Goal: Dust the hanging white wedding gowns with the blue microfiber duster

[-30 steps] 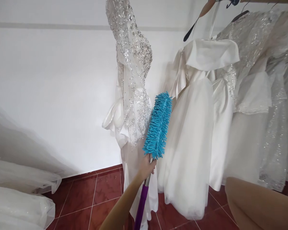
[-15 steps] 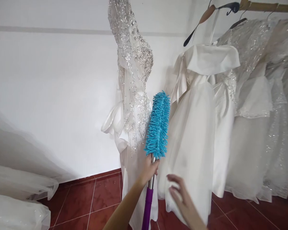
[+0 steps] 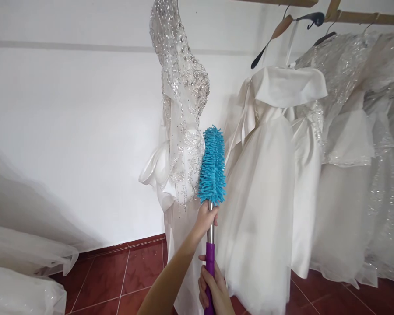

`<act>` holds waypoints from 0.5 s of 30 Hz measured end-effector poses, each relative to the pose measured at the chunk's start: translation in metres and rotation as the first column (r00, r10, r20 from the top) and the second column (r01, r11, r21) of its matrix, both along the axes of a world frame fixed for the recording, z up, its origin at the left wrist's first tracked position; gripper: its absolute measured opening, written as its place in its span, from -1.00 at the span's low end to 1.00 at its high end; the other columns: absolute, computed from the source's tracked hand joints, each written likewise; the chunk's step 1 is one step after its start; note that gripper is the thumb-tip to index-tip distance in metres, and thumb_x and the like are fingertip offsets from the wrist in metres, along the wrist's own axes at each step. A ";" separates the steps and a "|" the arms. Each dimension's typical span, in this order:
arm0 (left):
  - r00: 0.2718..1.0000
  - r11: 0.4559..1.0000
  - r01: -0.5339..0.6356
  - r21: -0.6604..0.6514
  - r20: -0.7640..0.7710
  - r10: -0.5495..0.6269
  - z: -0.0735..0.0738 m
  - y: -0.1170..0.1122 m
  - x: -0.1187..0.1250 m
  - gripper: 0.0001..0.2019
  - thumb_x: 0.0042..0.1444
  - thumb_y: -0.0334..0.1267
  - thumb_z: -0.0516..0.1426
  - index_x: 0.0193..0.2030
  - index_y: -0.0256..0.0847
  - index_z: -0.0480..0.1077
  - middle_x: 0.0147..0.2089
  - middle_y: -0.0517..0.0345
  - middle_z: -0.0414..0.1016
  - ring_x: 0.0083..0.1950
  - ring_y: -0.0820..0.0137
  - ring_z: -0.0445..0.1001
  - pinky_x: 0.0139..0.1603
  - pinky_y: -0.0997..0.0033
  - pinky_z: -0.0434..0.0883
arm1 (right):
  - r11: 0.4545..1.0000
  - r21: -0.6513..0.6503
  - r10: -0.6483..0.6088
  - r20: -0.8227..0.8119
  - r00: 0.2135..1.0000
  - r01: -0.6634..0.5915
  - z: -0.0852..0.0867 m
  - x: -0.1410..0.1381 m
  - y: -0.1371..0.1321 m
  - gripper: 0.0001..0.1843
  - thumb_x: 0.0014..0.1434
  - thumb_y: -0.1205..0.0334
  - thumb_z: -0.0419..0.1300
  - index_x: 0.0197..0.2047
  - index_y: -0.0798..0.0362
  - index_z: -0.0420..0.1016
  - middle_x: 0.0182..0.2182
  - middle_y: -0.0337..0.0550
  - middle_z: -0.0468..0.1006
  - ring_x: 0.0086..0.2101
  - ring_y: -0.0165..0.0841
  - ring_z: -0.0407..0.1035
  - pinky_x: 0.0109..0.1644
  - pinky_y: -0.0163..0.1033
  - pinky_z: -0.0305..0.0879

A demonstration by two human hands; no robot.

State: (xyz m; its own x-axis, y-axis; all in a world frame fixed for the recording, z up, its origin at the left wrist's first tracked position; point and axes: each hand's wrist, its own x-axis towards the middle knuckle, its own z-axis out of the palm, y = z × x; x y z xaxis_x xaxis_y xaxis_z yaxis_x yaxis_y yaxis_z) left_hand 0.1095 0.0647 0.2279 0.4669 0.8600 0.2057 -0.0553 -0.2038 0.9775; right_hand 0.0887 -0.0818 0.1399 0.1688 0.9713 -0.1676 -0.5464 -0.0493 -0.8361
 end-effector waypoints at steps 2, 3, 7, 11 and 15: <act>0.999 0.999 -0.024 -0.039 -0.042 0.023 -0.011 0.008 0.003 -0.92 -0.02 -0.25 0.03 -0.38 -0.17 0.19 -0.63 0.45 0.16 -0.72 0.64 0.17 -0.71 0.59 0.19 | 0.999 -0.042 -0.019 -0.021 1.000 0.018 -0.006 0.000 0.004 -0.36 -0.05 -0.19 0.18 0.01 -0.02 0.14 -0.68 -0.51 0.21 -0.79 -0.66 -0.02 -0.72 -0.48 -0.07; 0.997 0.997 -0.039 -0.061 -0.071 0.034 -0.020 0.012 0.005 -0.93 -0.02 -0.26 0.04 -0.39 -0.17 0.20 -0.64 0.45 0.16 -0.73 0.63 0.17 -0.71 0.58 0.19 | 0.998 -0.061 -0.022 -0.040 0.999 0.019 -0.013 0.000 0.006 -0.37 -0.05 -0.18 0.18 0.01 -0.03 0.15 -0.68 -0.49 0.22 -0.78 -0.65 -0.02 -0.72 -0.48 -0.05; 0.987 0.989 -0.072 -0.131 -0.153 0.052 -0.061 0.021 0.008 -0.94 -0.03 -0.32 0.05 -0.44 -0.18 0.18 -0.66 0.45 0.16 -0.74 0.62 0.18 -0.69 0.56 0.18 | 0.992 -0.126 -0.024 -0.103 0.994 0.011 -0.055 0.001 0.014 -0.40 -0.15 -0.19 0.22 -0.07 -0.12 0.21 -0.70 -0.44 0.27 -0.79 -0.60 0.01 -0.75 -0.43 -0.03; 0.969 0.970 -0.110 -0.218 -0.240 0.056 -0.106 0.026 0.009 -0.92 -0.02 -0.39 0.00 -0.48 -0.17 0.17 -0.66 0.44 0.15 -0.74 0.61 0.18 -0.67 0.54 0.17 | 0.982 -0.189 -0.038 -0.121 0.992 0.014 -0.095 0.003 0.021 -0.49 -0.22 -0.16 0.23 -0.21 -0.14 0.28 -0.74 -0.48 0.17 -0.80 -0.63 -0.11 -0.76 -0.45 -0.19; 0.940 0.932 -0.146 -0.332 -0.341 0.025 -0.152 0.025 0.012 -0.92 -0.01 -0.42 -0.02 -0.46 -0.17 0.17 -0.68 0.42 0.15 -0.74 0.58 0.17 -0.63 0.51 0.18 | 0.974 -0.223 -0.072 -0.106 0.992 0.047 -0.115 0.007 0.017 -0.52 -0.22 -0.13 0.26 -0.28 -0.01 0.34 -0.76 -0.51 0.08 -0.77 -0.65 -0.11 -0.72 -0.47 -0.16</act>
